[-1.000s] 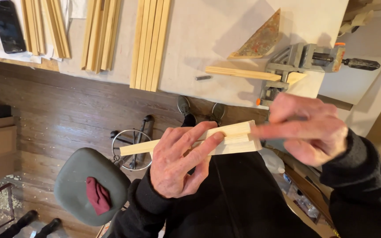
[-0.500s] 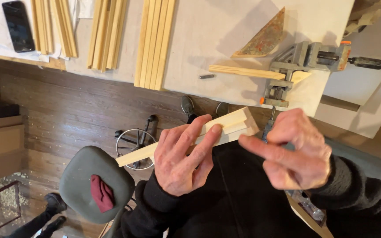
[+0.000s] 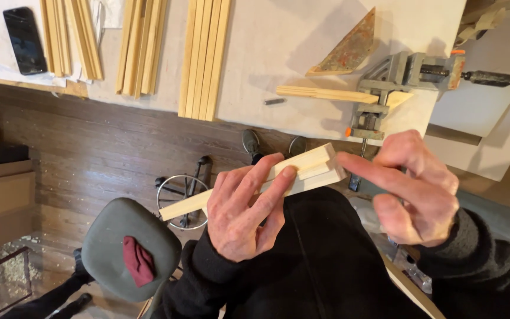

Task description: Assemble wooden picture frame components using glue, a corner clamp, and a hammer.

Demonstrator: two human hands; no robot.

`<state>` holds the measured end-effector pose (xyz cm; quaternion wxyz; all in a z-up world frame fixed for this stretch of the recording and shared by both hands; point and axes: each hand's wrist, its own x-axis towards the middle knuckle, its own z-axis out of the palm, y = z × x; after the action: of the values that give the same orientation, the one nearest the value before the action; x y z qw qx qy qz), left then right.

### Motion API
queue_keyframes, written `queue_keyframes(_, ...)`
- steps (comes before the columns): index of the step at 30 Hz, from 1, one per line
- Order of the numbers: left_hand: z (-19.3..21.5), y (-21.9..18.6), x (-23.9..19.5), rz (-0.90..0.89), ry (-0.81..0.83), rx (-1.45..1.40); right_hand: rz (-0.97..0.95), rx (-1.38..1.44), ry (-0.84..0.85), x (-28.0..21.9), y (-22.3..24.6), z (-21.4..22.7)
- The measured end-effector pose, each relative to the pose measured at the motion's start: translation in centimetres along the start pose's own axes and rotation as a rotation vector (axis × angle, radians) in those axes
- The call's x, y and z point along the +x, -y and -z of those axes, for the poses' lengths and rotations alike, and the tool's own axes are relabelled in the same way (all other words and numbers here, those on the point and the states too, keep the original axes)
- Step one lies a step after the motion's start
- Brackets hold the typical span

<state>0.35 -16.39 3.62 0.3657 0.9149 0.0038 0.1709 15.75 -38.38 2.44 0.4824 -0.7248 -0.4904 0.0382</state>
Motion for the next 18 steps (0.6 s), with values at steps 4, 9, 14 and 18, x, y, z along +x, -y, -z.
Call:
queue_keyframes(4, -0.1, -0.1, 0.6, -0.022, 0.011, -0.002, 0.054, -0.046, 0.043, -0.1, 0.5, 0.2)
queue_keyframes(9, 0.0, -0.1, 0.4, 0.013, 0.004, -0.008, 0.018, 0.091, -0.053, -0.2, -0.1, 0.8)
queue_keyframes(14, -0.2, -0.2, 0.6, 0.005, 0.006, -0.015, 0.003, 0.030, 0.042, 1.0, 0.9, 1.8)
queue_keyframes(18, -0.2, -0.3, 0.6, 0.002, 0.016, -0.022, 0.047, 0.064, 0.029, 0.8, 0.3, 1.7)
